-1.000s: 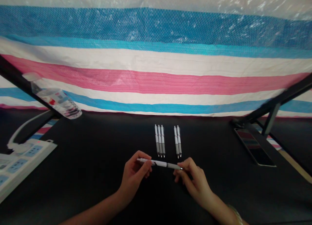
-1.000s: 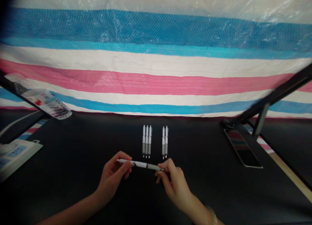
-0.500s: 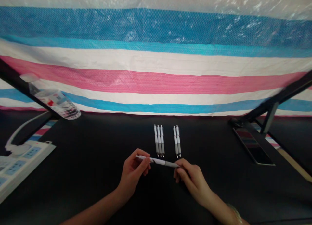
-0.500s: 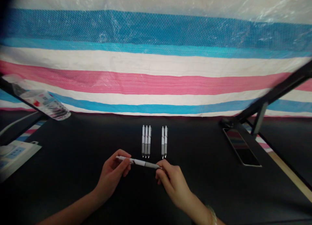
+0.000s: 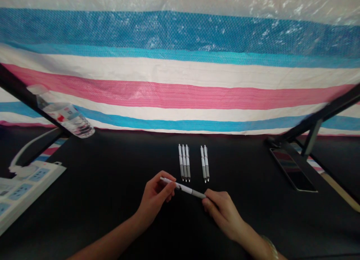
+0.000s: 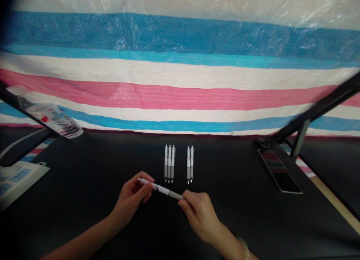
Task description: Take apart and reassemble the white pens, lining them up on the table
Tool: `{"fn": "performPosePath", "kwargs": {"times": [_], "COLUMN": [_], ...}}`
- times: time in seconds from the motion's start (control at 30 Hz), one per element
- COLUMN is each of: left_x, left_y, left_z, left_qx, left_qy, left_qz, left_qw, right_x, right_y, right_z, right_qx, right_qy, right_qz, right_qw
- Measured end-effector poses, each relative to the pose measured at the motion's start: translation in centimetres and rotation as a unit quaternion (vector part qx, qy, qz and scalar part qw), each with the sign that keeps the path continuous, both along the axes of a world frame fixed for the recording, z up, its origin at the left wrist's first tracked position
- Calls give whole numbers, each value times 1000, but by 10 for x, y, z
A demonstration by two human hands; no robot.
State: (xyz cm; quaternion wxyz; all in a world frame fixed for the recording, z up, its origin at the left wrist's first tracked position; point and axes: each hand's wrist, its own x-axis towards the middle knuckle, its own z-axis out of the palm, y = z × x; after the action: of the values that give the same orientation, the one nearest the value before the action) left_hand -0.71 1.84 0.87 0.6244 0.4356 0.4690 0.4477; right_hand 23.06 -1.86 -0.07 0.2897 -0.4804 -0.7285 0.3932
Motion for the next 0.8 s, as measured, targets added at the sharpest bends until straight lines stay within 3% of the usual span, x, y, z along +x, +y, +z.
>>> {"fn": "performPosePath", "kwargs": {"times": [0.17, 0.43, 0.57, 0.8], "left_x": [0, 6, 5, 6], "left_y": [0, 7, 13, 17], "left_z": [1, 2, 0, 2], "left_qx": [23, 68, 56, 28], "left_qy": [6, -50, -87, -71], "left_qz": [-26, -48, -42, -55], "left_qw": [999, 995, 994, 996], "right_x": [-1, -9, -9, -9], "right_y": [-2, 3, 2, 1], "right_z": [0, 6, 9, 12], "right_qx": [-97, -52, -68, -63], "right_qy": [38, -69, -66, -65], "right_qz": [4, 44, 40, 37], "right_qw": [995, 995, 995, 995]}}
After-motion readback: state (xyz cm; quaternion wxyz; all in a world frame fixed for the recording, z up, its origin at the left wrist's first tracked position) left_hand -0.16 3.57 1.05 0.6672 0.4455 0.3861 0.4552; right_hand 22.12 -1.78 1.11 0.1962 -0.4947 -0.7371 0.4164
